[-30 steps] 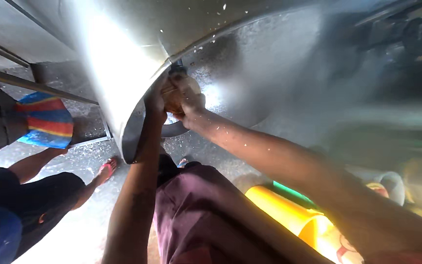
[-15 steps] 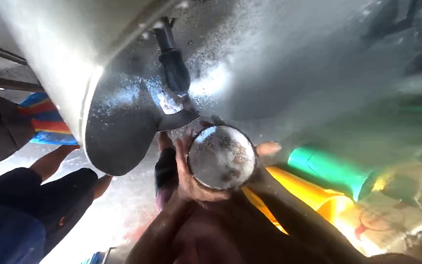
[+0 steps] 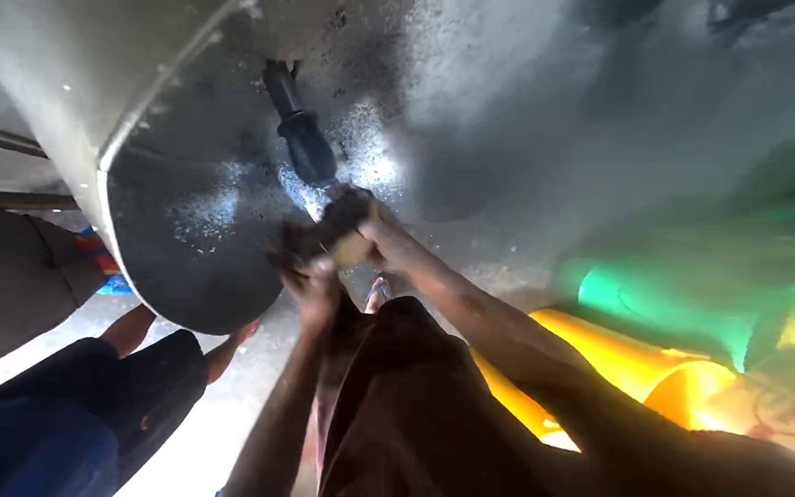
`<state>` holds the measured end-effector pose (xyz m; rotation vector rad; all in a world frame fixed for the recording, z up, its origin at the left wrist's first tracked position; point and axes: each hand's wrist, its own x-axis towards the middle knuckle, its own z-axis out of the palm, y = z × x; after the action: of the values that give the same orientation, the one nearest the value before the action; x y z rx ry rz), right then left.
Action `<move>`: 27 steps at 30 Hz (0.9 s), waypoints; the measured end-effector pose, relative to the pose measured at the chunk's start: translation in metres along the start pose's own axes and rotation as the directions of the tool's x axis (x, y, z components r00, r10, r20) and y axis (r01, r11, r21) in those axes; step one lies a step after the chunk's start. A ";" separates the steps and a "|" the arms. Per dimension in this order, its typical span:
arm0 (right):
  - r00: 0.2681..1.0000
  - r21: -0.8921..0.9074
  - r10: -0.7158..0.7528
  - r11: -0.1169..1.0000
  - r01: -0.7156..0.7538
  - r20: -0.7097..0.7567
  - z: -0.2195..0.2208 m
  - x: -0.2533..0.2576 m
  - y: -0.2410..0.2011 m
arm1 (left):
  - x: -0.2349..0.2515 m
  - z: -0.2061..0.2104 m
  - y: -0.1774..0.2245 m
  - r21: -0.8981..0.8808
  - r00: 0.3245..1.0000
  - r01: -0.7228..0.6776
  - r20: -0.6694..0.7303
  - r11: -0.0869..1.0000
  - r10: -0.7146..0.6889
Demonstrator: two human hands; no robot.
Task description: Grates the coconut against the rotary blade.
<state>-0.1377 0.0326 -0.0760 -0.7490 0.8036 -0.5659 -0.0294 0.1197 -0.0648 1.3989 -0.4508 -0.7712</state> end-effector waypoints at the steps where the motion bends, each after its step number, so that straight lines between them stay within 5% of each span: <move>1: 0.999 0.138 -0.018 0.990 0.014 0.029 0.014 0.020 -0.009 | 0.027 0.003 -0.005 0.055 0.996 -0.089 0.019 0.995 0.088; 3: 0.996 0.471 0.077 0.880 -0.052 -0.035 0.039 0.050 -0.029 | 0.083 0.020 -0.014 0.241 0.952 -0.306 0.057 0.921 0.301; 5: 0.992 0.695 0.059 0.709 -0.119 0.110 0.018 0.073 -0.028 | 0.131 0.061 -0.026 0.548 0.899 -0.354 -0.024 0.758 0.437; 6: 0.986 0.750 0.049 0.642 -0.155 0.162 0.008 0.076 -0.023 | 0.140 0.076 -0.026 0.685 0.906 -0.274 -0.051 0.675 0.420; 8: 0.966 0.785 0.257 0.597 -0.168 0.012 0.024 0.068 -0.044 | 0.136 0.087 0.011 0.805 0.984 -0.113 0.011 0.583 0.176; 11: 0.908 0.760 0.403 0.624 -0.182 -0.113 0.040 0.062 -0.060 | 0.125 0.086 0.063 0.728 0.992 0.073 0.019 0.681 -0.127; 17: 0.928 0.629 0.323 0.765 -0.140 -0.186 0.048 0.051 -0.060 | 0.130 0.068 0.041 0.473 0.987 0.111 0.054 0.874 -0.154; 21: 0.915 0.451 0.268 0.886 -0.110 -0.302 0.049 0.064 -0.050 | 0.130 0.049 0.009 0.028 0.980 0.022 0.199 0.999 -0.027; 23: 0.928 0.335 0.127 0.942 -0.002 -0.351 0.048 0.075 -0.022 | 0.130 0.029 -0.013 -0.155 0.964 0.110 0.256 0.982 -0.068; 25: 0.922 0.298 0.038 0.951 0.085 -0.386 0.053 0.086 -0.005 | 0.130 0.017 -0.012 -0.141 0.951 0.183 0.275 0.973 -0.139; 27: 0.960 0.392 0.101 0.920 0.009 -0.260 0.051 0.085 -0.005 | 0.124 0.028 0.015 0.048 0.970 0.145 0.192 0.988 -0.152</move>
<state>-0.0493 -0.0108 -0.0842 -0.2832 0.9258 -0.7718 0.0389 0.0113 -0.0653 1.4059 -0.5172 -1.0335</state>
